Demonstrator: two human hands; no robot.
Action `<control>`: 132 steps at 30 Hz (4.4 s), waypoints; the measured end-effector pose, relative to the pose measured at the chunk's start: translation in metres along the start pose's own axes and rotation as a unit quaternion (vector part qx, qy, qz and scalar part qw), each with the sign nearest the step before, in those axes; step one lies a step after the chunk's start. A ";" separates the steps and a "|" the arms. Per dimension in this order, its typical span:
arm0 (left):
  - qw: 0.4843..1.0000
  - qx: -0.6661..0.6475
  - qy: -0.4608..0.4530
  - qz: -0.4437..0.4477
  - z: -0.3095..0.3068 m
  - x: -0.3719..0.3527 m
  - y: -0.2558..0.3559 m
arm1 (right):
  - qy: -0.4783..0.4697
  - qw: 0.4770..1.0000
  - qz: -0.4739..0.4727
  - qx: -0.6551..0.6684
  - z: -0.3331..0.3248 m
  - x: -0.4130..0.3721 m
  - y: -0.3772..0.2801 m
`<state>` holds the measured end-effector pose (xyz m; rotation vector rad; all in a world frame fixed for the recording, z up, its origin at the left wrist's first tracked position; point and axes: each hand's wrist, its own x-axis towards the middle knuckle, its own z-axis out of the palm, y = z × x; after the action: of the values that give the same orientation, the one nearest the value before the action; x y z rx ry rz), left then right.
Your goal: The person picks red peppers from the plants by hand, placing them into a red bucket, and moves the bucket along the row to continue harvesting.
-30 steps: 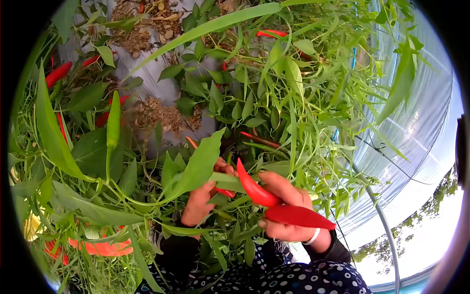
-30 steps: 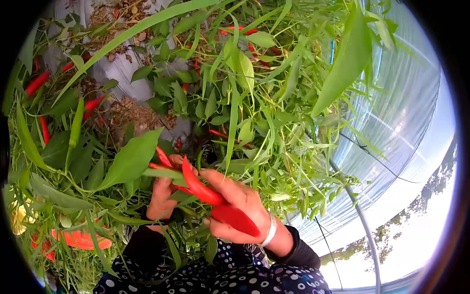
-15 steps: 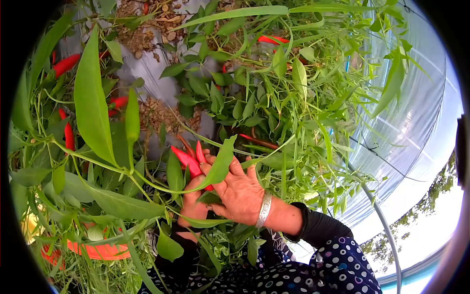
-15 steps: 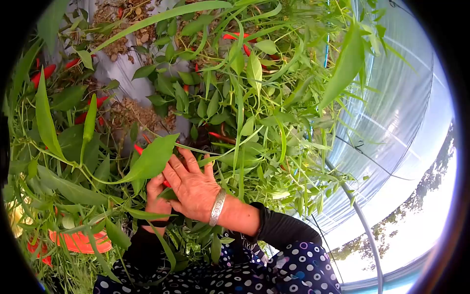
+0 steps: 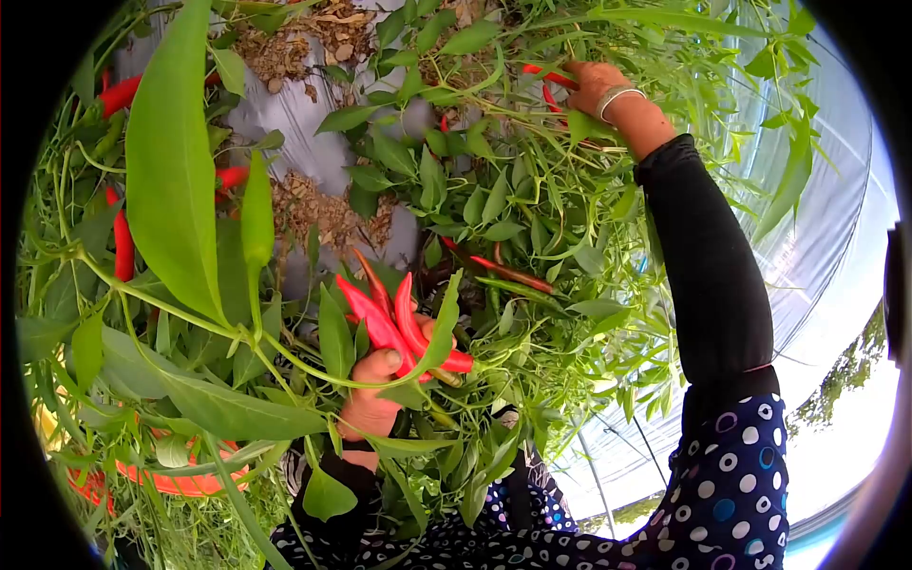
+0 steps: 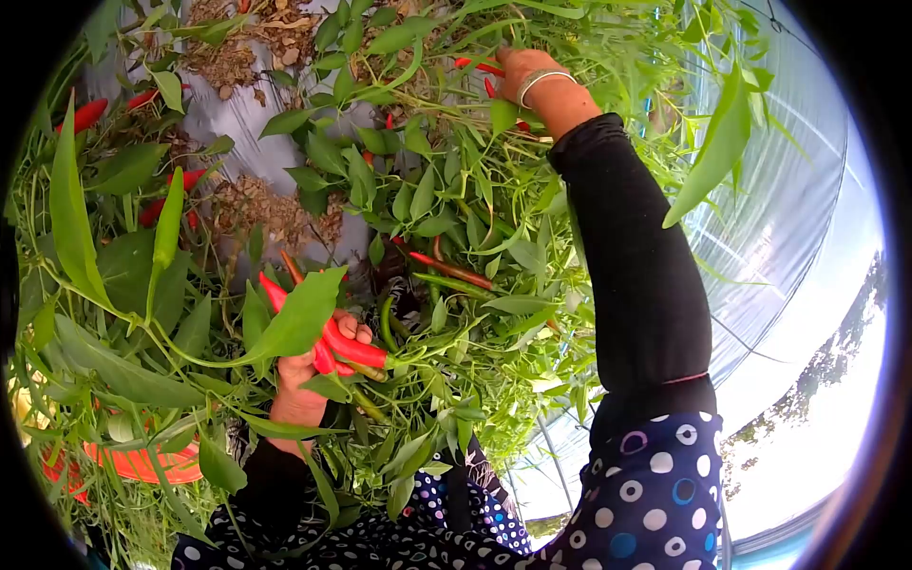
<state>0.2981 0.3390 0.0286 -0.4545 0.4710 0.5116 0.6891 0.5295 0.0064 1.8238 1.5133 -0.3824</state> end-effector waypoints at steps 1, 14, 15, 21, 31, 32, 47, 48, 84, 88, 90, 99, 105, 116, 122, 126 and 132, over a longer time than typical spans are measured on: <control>0.999 -0.042 0.003 -0.017 -0.003 0.001 -0.001 | -0.090 0.996 0.005 0.002 0.003 0.000 0.002; 1.000 0.000 -0.010 0.012 0.013 0.007 -0.001 | 0.037 0.442 0.141 0.885 0.021 -0.092 0.061; 1.000 0.001 -0.011 0.013 0.019 0.007 0.000 | -0.023 0.391 0.105 0.914 0.022 -0.100 0.058; 0.996 0.029 0.074 -0.035 0.010 -0.002 -0.004 | -0.040 0.346 0.126 0.929 0.042 -0.118 0.036; 0.997 0.005 0.073 -0.040 0.027 0.003 0.000 | 0.291 0.729 0.099 0.612 -0.012 -0.079 0.087; 0.994 0.009 0.101 -0.048 0.034 0.003 0.002 | 0.231 0.718 0.127 0.644 -0.013 -0.059 0.089; 0.993 0.031 0.108 -0.046 0.034 0.017 0.001 | -0.148 0.644 0.221 0.717 0.117 -0.014 0.105; 0.993 0.035 0.104 -0.043 0.029 0.017 0.000 | -0.180 0.613 0.193 0.745 0.120 -0.015 0.113; 0.996 0.058 0.065 -0.004 0.018 0.024 -0.010 | 0.163 0.427 0.282 0.843 0.079 -0.159 0.136; 0.996 0.058 0.066 0.006 0.019 0.021 -0.009 | 0.131 0.471 0.141 0.861 -0.012 -0.217 0.051; 0.997 0.048 0.063 0.004 0.022 0.021 -0.011 | 0.110 0.618 0.055 0.777 -0.035 -0.240 -0.014; 0.982 0.147 0.098 0.065 0.046 0.021 0.003 | -0.187 0.833 -0.035 0.520 0.017 -0.241 -0.145; 0.987 0.133 0.092 0.027 0.034 0.013 -0.008 | -0.116 0.951 -0.101 0.268 0.014 -0.252 -0.161; 0.928 0.352 -0.076 0.101 0.146 -0.080 -0.019 | -0.087 0.914 -0.169 0.358 -0.120 -0.358 -0.130; 0.801 0.473 -0.065 0.361 0.180 -0.152 -0.011 | -0.052 0.893 -0.234 0.379 -0.182 -0.400 -0.161; 0.809 0.409 0.029 0.422 0.180 -0.226 -0.009 | -0.019 0.868 -0.380 0.320 -0.224 -0.416 -0.218; 0.843 0.127 0.226 0.472 0.148 -0.352 0.016 | -0.205 0.821 -0.474 0.242 -0.256 -0.439 -0.357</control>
<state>0.0635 0.3042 0.3281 -0.0411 1.2249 1.2873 0.1817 0.4044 0.3425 1.0213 2.0041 -1.6462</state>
